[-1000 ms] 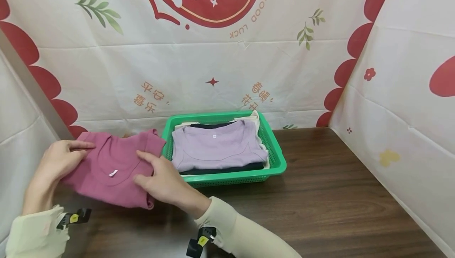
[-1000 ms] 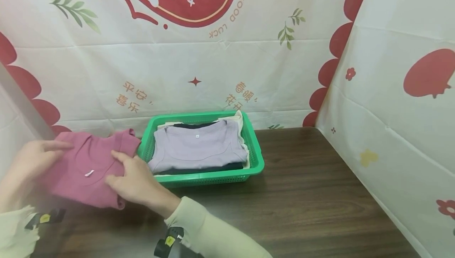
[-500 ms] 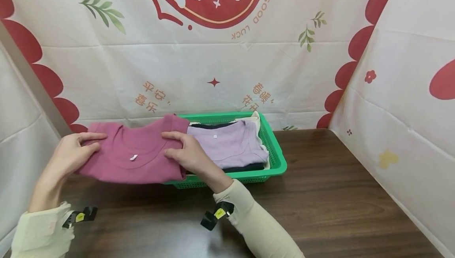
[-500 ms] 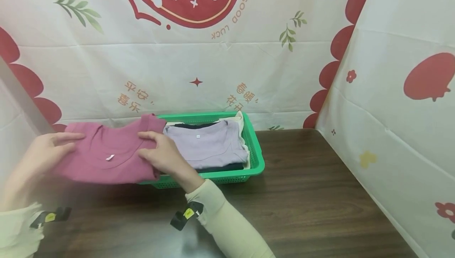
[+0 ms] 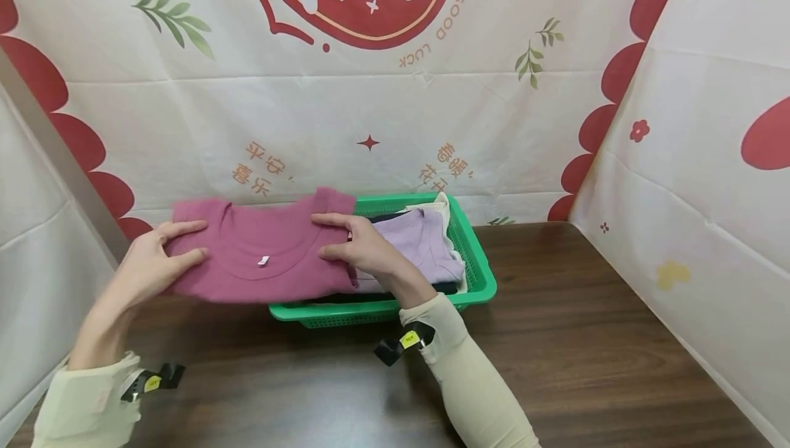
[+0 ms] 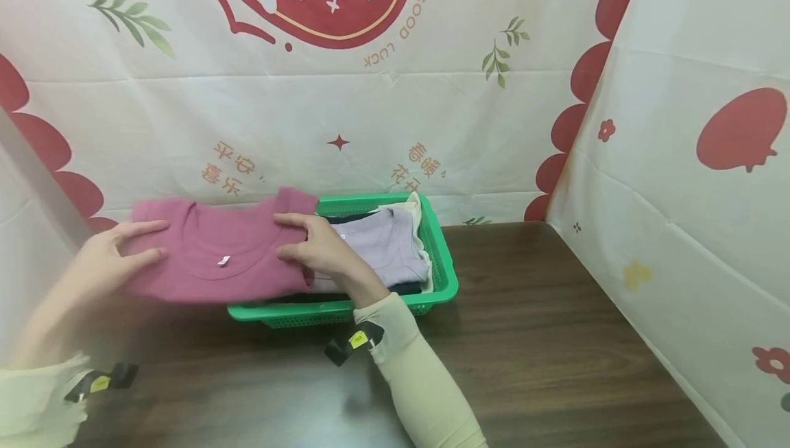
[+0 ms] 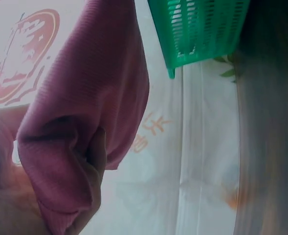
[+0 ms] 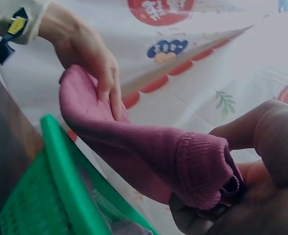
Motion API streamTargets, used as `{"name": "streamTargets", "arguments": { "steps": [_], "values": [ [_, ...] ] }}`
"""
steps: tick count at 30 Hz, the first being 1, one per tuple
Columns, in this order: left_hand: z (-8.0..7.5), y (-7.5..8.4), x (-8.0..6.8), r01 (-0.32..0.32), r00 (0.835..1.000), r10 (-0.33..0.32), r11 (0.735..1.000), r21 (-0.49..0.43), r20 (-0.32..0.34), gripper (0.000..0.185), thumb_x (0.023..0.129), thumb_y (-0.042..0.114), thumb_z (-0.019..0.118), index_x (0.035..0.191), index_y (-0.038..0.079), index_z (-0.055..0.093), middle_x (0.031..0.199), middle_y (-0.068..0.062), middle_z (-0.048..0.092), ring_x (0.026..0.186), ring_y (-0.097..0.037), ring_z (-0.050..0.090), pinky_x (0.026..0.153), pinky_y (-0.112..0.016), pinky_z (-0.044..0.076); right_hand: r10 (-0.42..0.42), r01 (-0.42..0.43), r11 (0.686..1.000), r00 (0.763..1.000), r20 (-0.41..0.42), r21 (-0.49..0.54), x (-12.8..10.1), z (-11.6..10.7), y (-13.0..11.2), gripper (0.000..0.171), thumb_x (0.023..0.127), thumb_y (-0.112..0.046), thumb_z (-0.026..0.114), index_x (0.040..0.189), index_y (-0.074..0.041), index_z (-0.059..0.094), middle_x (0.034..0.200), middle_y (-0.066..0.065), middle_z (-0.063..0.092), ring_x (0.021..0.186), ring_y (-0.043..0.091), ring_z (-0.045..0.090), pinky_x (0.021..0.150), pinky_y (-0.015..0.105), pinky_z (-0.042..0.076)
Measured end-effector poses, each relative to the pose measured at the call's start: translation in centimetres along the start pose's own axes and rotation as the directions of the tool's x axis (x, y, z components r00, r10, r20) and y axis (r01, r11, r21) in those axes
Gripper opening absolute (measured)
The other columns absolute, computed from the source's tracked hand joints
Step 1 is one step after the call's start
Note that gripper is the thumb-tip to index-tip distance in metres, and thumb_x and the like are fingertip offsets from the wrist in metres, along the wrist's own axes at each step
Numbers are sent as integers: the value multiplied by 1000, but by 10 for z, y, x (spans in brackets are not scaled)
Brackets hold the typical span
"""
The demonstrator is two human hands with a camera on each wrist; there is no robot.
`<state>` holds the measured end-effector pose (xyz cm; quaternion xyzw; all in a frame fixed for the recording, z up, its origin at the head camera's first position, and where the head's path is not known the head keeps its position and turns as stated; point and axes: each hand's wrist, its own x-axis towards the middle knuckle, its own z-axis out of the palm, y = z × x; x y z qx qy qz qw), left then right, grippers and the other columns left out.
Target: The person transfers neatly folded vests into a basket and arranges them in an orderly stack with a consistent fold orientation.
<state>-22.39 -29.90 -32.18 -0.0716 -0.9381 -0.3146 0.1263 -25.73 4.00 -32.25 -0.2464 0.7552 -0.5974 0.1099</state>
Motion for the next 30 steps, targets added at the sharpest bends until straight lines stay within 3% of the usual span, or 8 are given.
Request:
{"name": "streamTargets", "arguments": {
  "steps": [3, 5, 8, 15, 22, 30],
  "values": [
    [6, 5, 0, -12, 1000, 12, 1000, -24, 10, 58, 95, 31, 71, 145, 3, 58, 147, -30, 51, 127, -44, 48, 88, -30, 35, 30, -30, 1000, 1000, 1, 8, -1, -9, 2, 61, 88, -3, 70, 147, -11, 58, 144, 7, 52, 87, 11, 52, 80, 22, 47],
    [10, 9, 0, -21, 1000, 22, 999, -35, 20, 60, 95, 30, 72, 147, 3, 56, 149, -29, 48, 127, -43, 48, 90, -34, 36, 37, -37, 999, 999, -3, 6, -3, -15, 3, 61, 88, -3, 69, 147, -12, 58, 147, 7, 51, 104, 13, 52, 84, 23, 47],
    [16, 15, -1, -37, 999, 39, 997, -61, 35, 61, 95, 26, 71, 148, 3, 53, 151, -29, 46, 126, -43, 47, 93, -41, 38, 31, -31, 999, 1000, -3, -10, -5, -23, 6, 61, 88, -4, 70, 147, -12, 59, 150, 8, 50, 115, 17, 51, 88, 24, 48],
    [26, 31, 0, -46, 997, 52, 992, -115, 56, 64, 94, 21, 71, 152, 3, 49, 148, -27, 46, 121, -41, 49, 91, -43, 41, 16, -16, 998, 1000, -1, -67, -10, -44, 11, 61, 87, -5, 70, 147, -10, 59, 151, 8, 53, 119, 16, 51, 91, 23, 48],
    [35, 47, 2, -32, 995, 48, 984, -173, 89, 70, 94, 23, 71, 155, 3, 44, 154, -26, 41, 123, -41, 48, 96, -47, 42, 53, -54, 998, 998, -29, -37, -20, -69, 13, 60, 90, -6, 70, 147, -13, 58, 152, 7, 50, 126, 22, 52, 91, 27, 50],
    [52, 64, 7, -72, 994, 87, 973, -219, 59, 71, 90, 18, 75, 154, 3, 47, 148, -24, 46, 117, -36, 49, 91, -40, 43, 50, -52, 994, 998, -33, -91, -29, -89, 21, 59, 91, -5, 67, 149, -13, 56, 155, 8, 48, 130, 23, 49, 93, 28, 48]
  ]
}}
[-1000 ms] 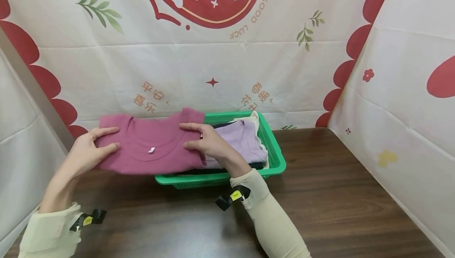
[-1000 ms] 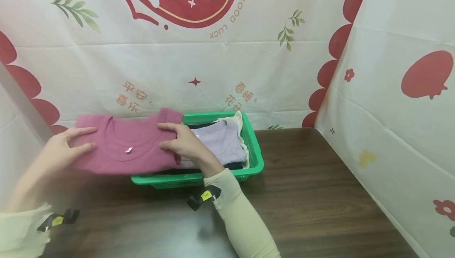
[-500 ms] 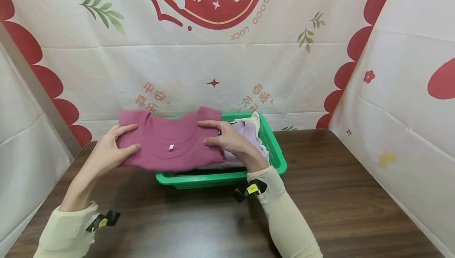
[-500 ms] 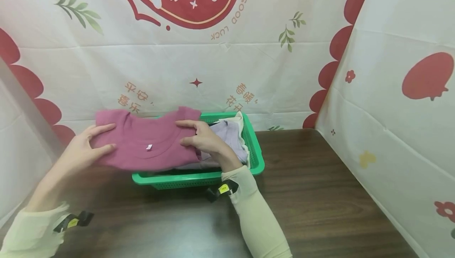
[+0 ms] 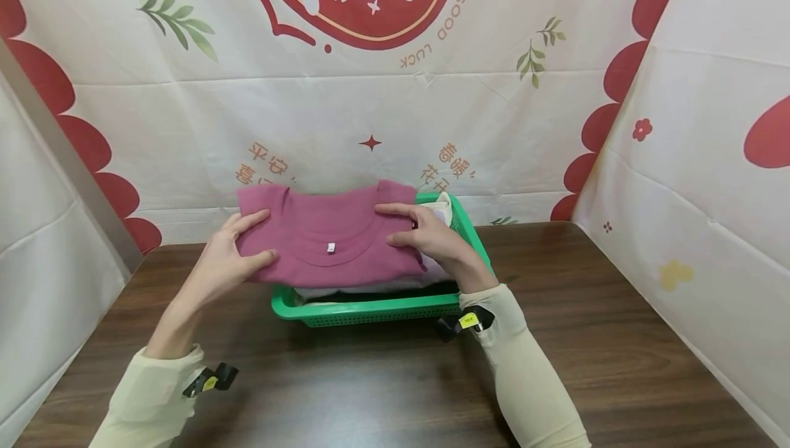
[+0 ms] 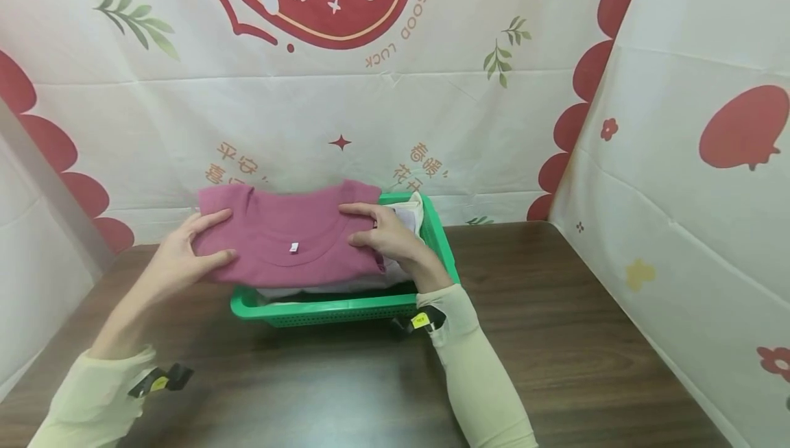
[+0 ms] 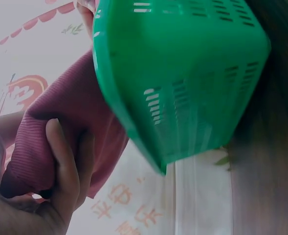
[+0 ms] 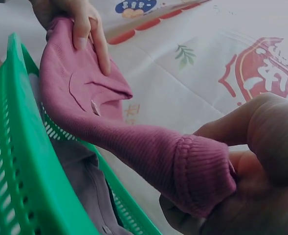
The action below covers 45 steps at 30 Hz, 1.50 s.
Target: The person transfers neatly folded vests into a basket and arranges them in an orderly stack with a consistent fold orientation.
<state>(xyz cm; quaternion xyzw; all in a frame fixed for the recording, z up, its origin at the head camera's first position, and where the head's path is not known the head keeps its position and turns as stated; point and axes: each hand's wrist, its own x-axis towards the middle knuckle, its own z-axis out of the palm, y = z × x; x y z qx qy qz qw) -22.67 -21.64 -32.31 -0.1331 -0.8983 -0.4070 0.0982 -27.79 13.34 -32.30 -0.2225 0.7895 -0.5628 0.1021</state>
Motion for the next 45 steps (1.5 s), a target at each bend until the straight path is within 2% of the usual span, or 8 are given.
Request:
{"name": "streamTargets", "arguments": {
  "steps": [8, 12, 18, 26, 33, 36, 40, 45],
  "values": [
    [20, 7, 9, -26, 1000, 25, 999, -29, -16, 74, 87, 14, 79, 153, 4, 48, 140, -22, 50, 110, -33, 54, 86, -29, 45, -5, 4, 1000, 999, -38, -12, -8, -24, 5, 57, 94, -3, 64, 149, -12, 56, 157, 12, 45, 134, 28, 49, 92, 27, 50],
    [28, 10, 11, -13, 1000, 12, 999, -51, -7, 73, 89, 14, 77, 155, 4, 46, 144, -23, 47, 114, -34, 52, 91, -37, 45, -1, 2, 999, 999, -32, 43, -10, -35, 9, 57, 95, -2, 62, 151, -11, 54, 158, 15, 42, 131, 31, 52, 88, 25, 53],
    [40, 11, 18, -3, 1000, 5, 996, -92, 29, 73, 90, 17, 75, 155, 5, 45, 154, -22, 43, 125, -36, 49, 101, -48, 43, 44, -42, 998, 998, -55, 36, -17, -47, 17, 56, 98, -7, 63, 152, -14, 53, 160, 15, 37, 131, 33, 51, 87, 26, 54],
    [59, 11, 33, 0, 999, 7, 987, -158, 45, 74, 89, 13, 75, 156, 7, 45, 153, -20, 44, 121, -33, 50, 98, -42, 44, 30, -25, 998, 996, -90, 57, -21, -64, 27, 55, 98, -4, 63, 152, -10, 52, 157, 18, 41, 124, 29, 55, 83, 24, 55],
    [66, 9, 37, 32, 999, -24, 977, -210, 42, 75, 89, 12, 75, 157, 8, 44, 154, -19, 44, 123, -31, 48, 99, -39, 43, 44, -33, 995, 993, -106, 97, -18, -70, 36, 55, 97, -3, 63, 151, -13, 54, 155, 15, 44, 120, 21, 58, 82, 26, 58],
    [68, 7, 36, 39, 999, -32, 974, -223, 36, 75, 89, 12, 76, 157, 9, 45, 153, -18, 45, 122, -29, 48, 98, -37, 43, 32, -21, 995, 993, -116, 100, -15, -71, 42, 55, 96, -2, 63, 150, -10, 54, 155, 17, 44, 118, 20, 59, 83, 25, 57],
    [71, 4, 37, 51, 999, -46, 972, -228, 24, 73, 89, 12, 76, 156, 10, 47, 152, -16, 47, 121, -28, 48, 97, -37, 43, 22, -7, 995, 988, -151, 100, -10, -70, 49, 54, 95, -1, 64, 148, -7, 56, 157, 17, 43, 124, 22, 56, 84, 22, 55],
    [73, 1, 38, 66, 998, -62, 970, -234, 25, 73, 88, 13, 76, 155, 12, 48, 155, -15, 46, 124, -29, 47, 101, -41, 42, 28, 3, 987, 981, -192, 163, -10, -68, 52, 54, 94, -1, 62, 148, -5, 56, 157, 15, 42, 132, 28, 50, 87, 21, 54]
  ]
}}
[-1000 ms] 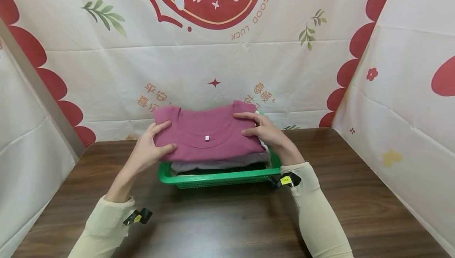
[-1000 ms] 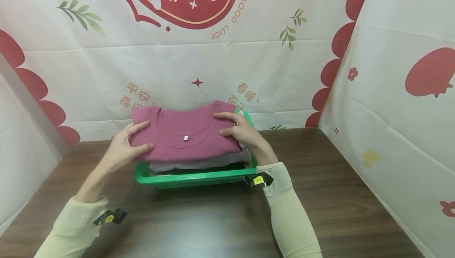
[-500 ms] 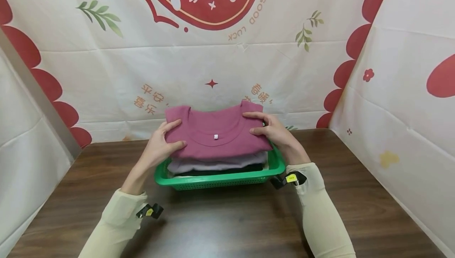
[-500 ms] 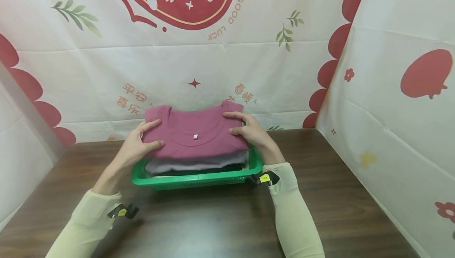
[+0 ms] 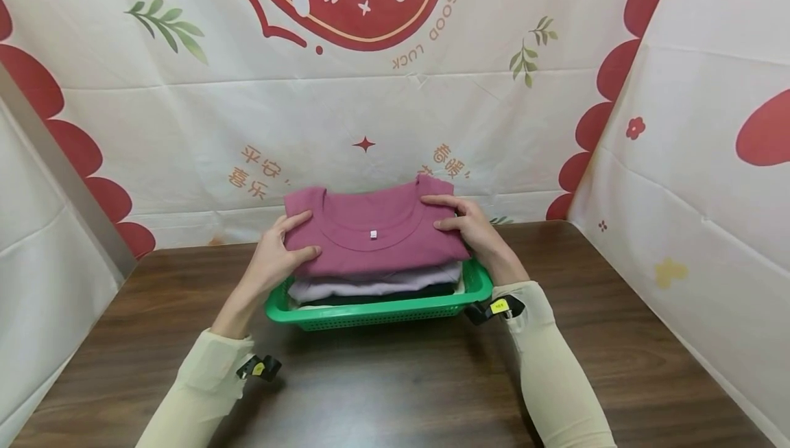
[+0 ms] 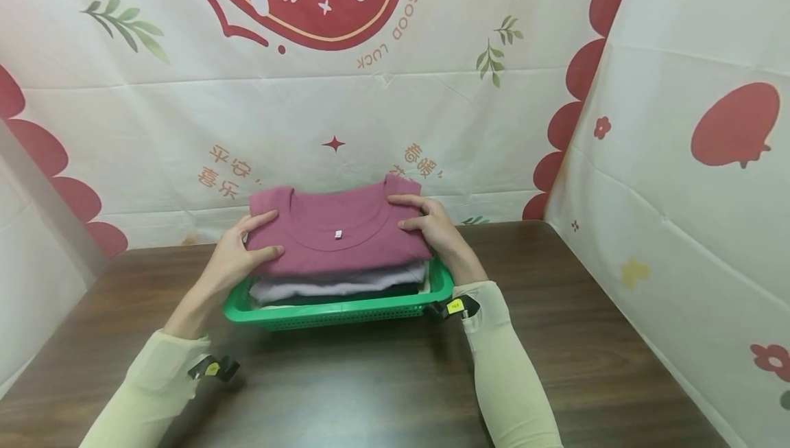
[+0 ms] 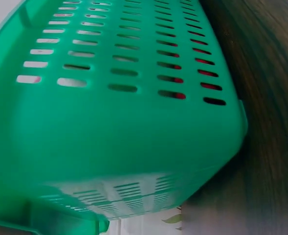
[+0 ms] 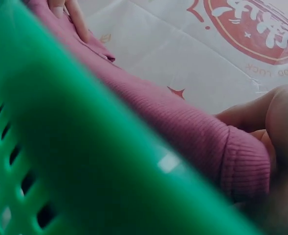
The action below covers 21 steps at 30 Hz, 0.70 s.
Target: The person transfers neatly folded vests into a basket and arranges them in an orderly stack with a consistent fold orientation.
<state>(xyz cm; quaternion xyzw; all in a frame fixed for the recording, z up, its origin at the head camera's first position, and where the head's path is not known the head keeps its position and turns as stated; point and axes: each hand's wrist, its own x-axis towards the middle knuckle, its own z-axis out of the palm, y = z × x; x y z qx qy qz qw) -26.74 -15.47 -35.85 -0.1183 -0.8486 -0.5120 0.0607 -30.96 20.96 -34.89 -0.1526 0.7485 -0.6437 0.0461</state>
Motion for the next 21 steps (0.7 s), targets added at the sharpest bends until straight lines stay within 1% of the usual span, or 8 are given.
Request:
{"name": "streamTargets", "arguments": {
  "steps": [3, 6, 13, 16, 21],
  "values": [
    [0, -1, 1, 6, 1000, -6, 1000, -2, 5, 73, 89, 14, 76, 155, 11, 48, 158, -16, 42, 127, -30, 46, 104, -44, 42, -1, 1, 1000, 1000, -5, 31, 0, 0, 1, 54, 94, 0, 62, 148, -3, 55, 157, 15, 43, 131, 27, 51, 88, 22, 54],
    [1, -3, 2, 11, 1000, -11, 1000, 6, 9, 72, 89, 14, 76, 156, 11, 47, 160, -16, 40, 128, -31, 46, 106, -46, 41, 6, -6, 999, 1000, 8, 40, -1, 0, 3, 53, 95, 0, 61, 148, -3, 55, 157, 14, 43, 128, 23, 52, 88, 22, 55],
    [4, -8, 3, 11, 1000, -11, 998, 67, 9, 71, 90, 16, 75, 156, 13, 48, 158, -16, 42, 130, -33, 47, 108, -51, 41, 17, -19, 997, 1000, 26, 80, -1, -1, 9, 53, 96, 0, 59, 149, -4, 54, 158, 13, 43, 126, 19, 55, 89, 24, 56],
    [4, -8, 4, 15, 1000, -16, 997, 76, 0, 71, 90, 16, 74, 155, 14, 48, 157, -16, 43, 129, -33, 47, 109, -52, 41, 17, -18, 996, 1000, 20, 90, 0, 0, 10, 53, 96, 0, 60, 148, -5, 55, 156, 12, 44, 125, 18, 56, 88, 24, 57],
    [4, -7, 3, 13, 1000, -12, 996, 90, -12, 69, 89, 17, 74, 154, 13, 50, 154, -17, 46, 128, -33, 47, 109, -53, 40, 11, -12, 996, 1000, 21, 86, 0, 0, 9, 53, 95, -1, 62, 147, -4, 56, 155, 15, 45, 121, 16, 58, 86, 24, 57]
  ]
}}
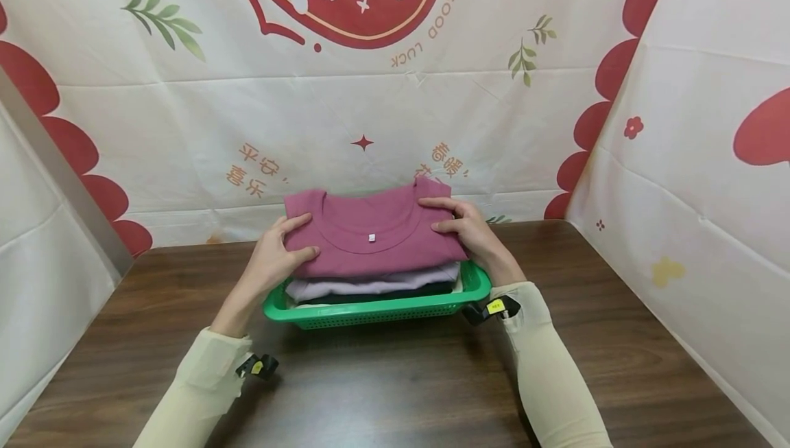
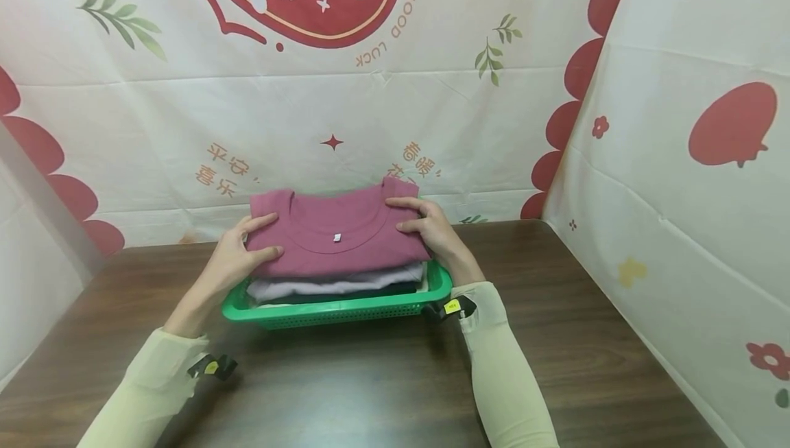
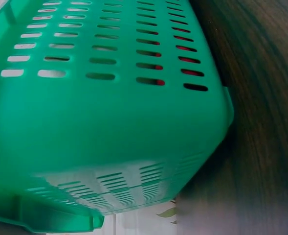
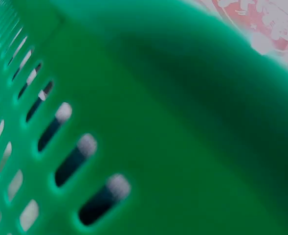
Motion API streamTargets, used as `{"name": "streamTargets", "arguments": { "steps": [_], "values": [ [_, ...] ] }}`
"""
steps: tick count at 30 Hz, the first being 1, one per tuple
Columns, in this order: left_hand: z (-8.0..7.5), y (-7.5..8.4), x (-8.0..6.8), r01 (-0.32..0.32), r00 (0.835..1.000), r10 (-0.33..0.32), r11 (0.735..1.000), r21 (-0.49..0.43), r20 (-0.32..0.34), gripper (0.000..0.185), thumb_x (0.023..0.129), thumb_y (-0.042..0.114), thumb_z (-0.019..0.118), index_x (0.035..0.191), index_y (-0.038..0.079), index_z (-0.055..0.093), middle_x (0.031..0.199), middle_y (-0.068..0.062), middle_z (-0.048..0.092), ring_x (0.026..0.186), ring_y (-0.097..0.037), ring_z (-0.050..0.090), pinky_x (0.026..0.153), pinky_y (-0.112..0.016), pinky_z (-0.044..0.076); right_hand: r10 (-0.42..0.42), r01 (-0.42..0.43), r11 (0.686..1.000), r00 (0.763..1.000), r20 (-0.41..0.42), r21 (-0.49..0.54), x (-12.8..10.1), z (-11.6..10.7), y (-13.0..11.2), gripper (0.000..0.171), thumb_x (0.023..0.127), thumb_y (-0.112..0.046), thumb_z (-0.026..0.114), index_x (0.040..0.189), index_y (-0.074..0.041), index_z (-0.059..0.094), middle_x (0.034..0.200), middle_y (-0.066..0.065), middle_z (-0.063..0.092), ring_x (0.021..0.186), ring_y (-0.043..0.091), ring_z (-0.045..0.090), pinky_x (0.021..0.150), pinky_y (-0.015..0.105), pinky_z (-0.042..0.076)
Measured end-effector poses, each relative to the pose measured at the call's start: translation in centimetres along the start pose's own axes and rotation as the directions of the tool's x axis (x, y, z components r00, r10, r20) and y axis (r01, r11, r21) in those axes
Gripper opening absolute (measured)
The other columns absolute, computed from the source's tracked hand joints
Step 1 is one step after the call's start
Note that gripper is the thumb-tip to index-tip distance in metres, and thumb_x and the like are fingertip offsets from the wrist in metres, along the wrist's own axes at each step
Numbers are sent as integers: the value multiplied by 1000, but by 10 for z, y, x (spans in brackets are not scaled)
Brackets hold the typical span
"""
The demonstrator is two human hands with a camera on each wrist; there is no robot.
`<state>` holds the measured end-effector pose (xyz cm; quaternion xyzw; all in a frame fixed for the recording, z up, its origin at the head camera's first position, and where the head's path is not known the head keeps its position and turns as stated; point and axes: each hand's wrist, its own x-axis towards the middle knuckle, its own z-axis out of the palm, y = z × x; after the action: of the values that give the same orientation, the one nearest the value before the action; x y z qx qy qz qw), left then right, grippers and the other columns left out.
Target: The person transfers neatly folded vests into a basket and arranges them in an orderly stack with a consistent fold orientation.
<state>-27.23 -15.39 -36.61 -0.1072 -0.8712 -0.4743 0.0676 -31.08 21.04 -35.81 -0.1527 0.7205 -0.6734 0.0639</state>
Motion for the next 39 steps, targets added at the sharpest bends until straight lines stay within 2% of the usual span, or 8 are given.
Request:
{"name": "streamTargets", "arguments": {
  "steps": [11, 18, 22, 32, 39],
  "values": [
    [1, 0, 0, 6, 1000, -6, 1000, 21, -4, 69, 90, 18, 74, 154, 13, 50, 154, -16, 47, 128, -34, 48, 110, -54, 41, -9, 11, 997, 1000, 29, -82, -5, -2, 1, 52, 97, -4, 62, 149, -5, 55, 158, 14, 42, 119, 14, 61, 85, 26, 58],
    [2, -2, 0, -6, 1000, 6, 1000, 29, -7, 68, 90, 19, 74, 154, 13, 50, 151, -16, 49, 125, -33, 49, 107, -52, 42, -37, 41, 990, 999, 33, -139, -4, -2, 3, 51, 97, -4, 63, 147, -6, 57, 160, 15, 41, 130, 27, 54, 85, 24, 57],
    [2, -2, 0, -7, 1000, 7, 999, 36, -6, 68, 91, 20, 73, 154, 13, 50, 154, -16, 47, 129, -34, 49, 109, -54, 42, -57, 61, 984, 998, 25, -167, -5, -1, 4, 50, 97, -4, 62, 147, -5, 57, 159, 17, 42, 130, 28, 54, 85, 23, 56],
    [3, 0, -1, -13, 1000, 13, 997, 72, 4, 67, 92, 21, 73, 154, 13, 50, 156, -17, 46, 131, -35, 48, 110, -56, 41, -42, 44, 971, 999, 16, -235, -7, 1, 4, 49, 98, -6, 61, 147, -10, 58, 159, 17, 43, 134, 33, 53, 85, 24, 54],
    [2, 0, -2, -30, 999, 28, 995, 97, 15, 68, 92, 21, 72, 155, 12, 48, 157, -17, 45, 131, -35, 48, 109, -57, 42, -94, 91, 956, 996, 2, -277, -6, 4, 3, 49, 100, -3, 59, 148, -11, 57, 162, 15, 40, 140, 34, 47, 94, 27, 48]
  ]
}}
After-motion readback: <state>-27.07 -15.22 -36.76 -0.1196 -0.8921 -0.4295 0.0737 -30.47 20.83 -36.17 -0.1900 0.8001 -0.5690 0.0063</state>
